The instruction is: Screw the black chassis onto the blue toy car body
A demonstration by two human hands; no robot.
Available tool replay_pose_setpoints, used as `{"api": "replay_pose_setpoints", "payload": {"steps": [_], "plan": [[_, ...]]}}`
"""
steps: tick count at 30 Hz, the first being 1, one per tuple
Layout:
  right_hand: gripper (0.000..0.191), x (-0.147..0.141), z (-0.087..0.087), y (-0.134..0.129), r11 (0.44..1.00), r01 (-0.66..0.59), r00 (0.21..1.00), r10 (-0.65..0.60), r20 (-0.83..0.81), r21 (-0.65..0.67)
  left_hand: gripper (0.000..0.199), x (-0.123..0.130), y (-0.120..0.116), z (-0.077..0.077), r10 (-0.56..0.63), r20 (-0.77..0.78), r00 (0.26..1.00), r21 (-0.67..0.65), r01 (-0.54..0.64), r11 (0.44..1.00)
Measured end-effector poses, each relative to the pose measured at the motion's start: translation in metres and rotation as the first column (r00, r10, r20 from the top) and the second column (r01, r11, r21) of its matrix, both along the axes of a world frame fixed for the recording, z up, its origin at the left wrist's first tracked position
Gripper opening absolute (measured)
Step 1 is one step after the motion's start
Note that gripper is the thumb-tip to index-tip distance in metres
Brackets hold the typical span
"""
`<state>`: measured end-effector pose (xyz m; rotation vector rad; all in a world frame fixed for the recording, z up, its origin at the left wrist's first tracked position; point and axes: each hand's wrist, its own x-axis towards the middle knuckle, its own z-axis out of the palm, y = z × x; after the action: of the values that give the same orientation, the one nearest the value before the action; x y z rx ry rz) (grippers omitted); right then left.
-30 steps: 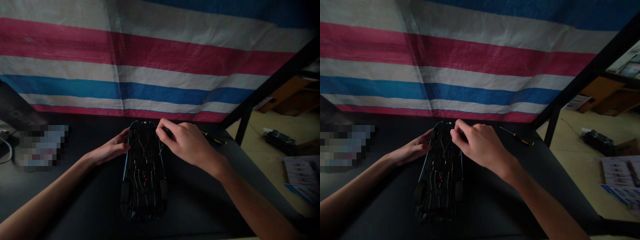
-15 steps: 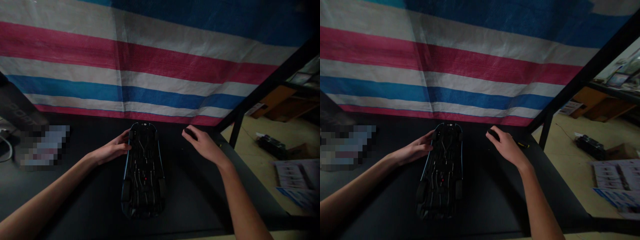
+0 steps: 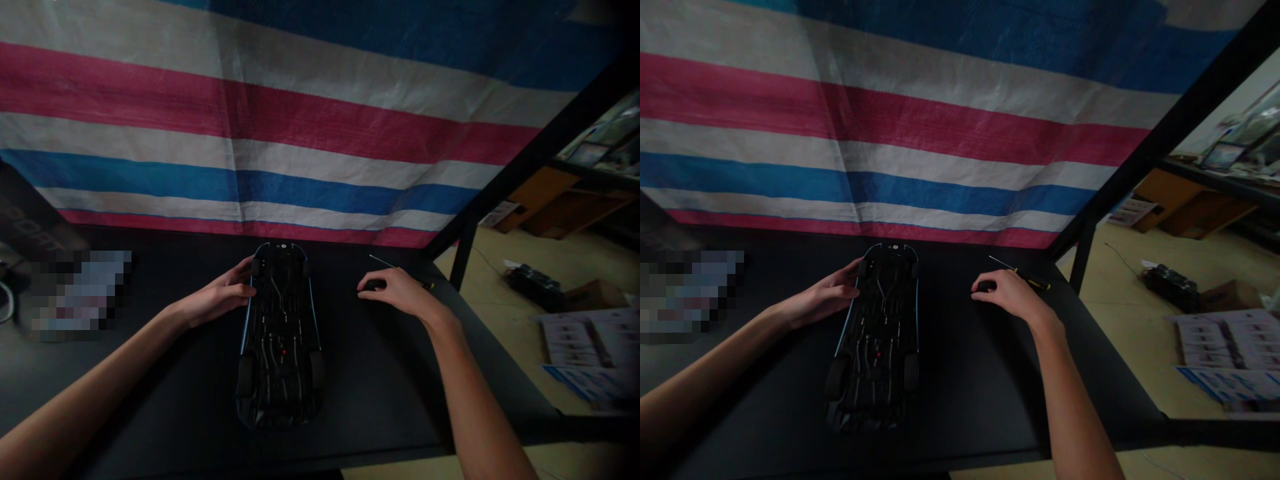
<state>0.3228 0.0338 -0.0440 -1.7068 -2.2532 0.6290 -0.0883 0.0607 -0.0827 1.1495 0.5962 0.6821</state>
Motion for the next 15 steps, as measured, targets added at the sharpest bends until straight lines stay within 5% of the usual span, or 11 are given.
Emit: {"api": "replay_pose_setpoints", "payload": {"steps": [15], "plan": [[0.017,-0.015,-0.009,-0.002,0.999,0.026,0.999,-0.024,-0.029,0.044,0.078,0.0,0.0,-0.002,0.0,0.03,1.0,-0.011,0.0,1.0]]}}
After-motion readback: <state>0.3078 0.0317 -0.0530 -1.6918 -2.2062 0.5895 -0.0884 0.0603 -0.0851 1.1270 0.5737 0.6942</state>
